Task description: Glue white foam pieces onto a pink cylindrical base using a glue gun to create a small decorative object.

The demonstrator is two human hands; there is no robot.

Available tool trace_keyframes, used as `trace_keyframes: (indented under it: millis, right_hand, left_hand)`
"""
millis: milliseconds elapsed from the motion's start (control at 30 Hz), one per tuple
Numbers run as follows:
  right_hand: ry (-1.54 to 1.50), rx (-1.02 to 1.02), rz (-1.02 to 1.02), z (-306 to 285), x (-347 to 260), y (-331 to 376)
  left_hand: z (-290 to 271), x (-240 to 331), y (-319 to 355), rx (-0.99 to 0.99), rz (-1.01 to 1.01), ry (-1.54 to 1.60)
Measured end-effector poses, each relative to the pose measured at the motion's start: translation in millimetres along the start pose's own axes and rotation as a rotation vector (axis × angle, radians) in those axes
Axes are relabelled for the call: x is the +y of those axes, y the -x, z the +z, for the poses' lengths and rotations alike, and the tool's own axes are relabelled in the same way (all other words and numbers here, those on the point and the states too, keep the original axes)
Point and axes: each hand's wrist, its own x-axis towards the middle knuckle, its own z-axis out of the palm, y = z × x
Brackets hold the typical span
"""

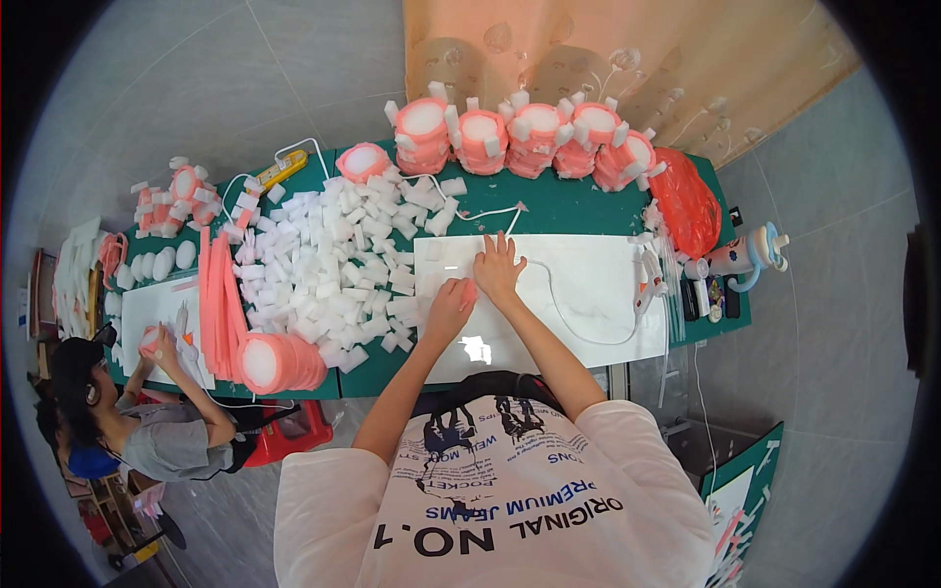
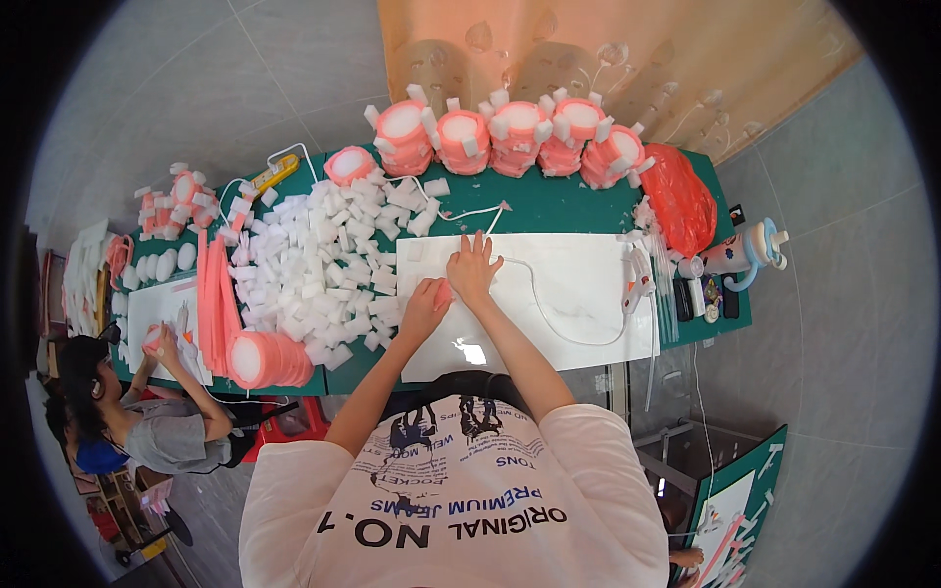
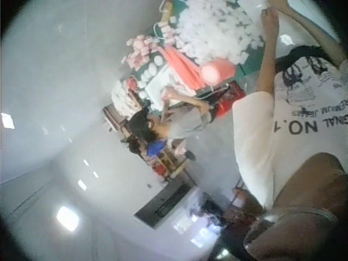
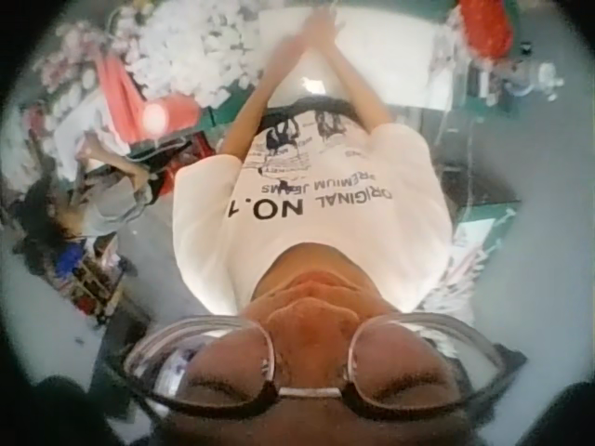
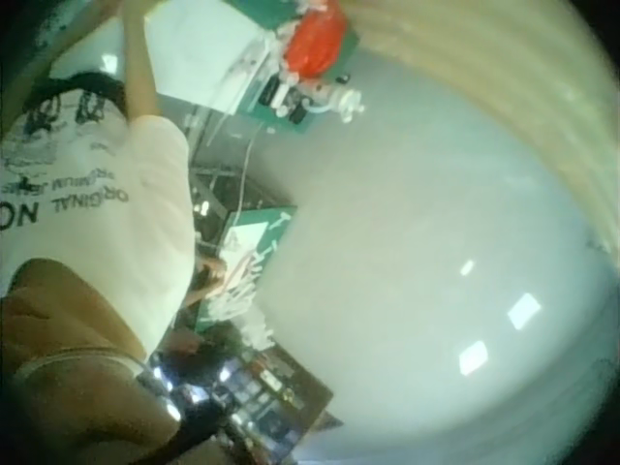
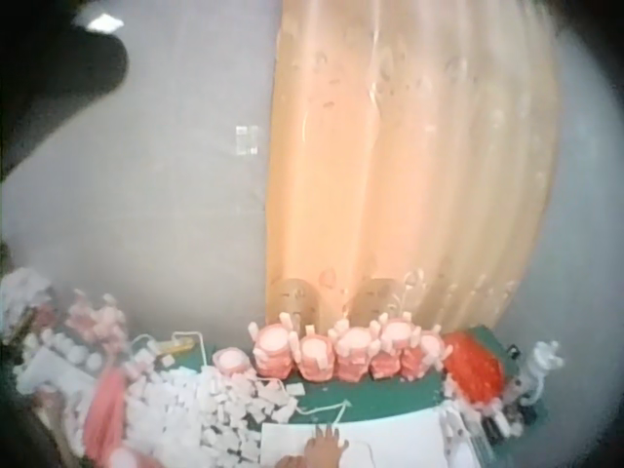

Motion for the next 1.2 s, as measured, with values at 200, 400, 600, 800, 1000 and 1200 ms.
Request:
trace_keyframes:
  millis: [200,400,600,800,1000,1200]
  right_hand:
    - [-0.002,-0.018,-0.009,1,-10,-3]
    - [-0.011,-0.037,0.010,2,-12,-3]
    - [0.027,-0.053,0.006,0,-14,-1]
    - [0.019,-0.047,0.014,0,-16,1]
    - [0.033,-0.027,0.000,-1,-18,1]
    - [0.038,-0.001,-0.004,0,-13,2]
  left_hand:
    - [1,-8,-1,0.017,-0.072,-0.051]
    - [-2,-9,-3,-0.006,-0.091,-0.045]
    - [-3,-9,-1,0.008,-0.059,-0.048]
    - [-4,-10,-1,0.012,-0.036,-0.053]
    - [-1,-11,0,0.006,-0.088,-0.034]
    - [3,-10,1,0.041,-0.029,-0.073]
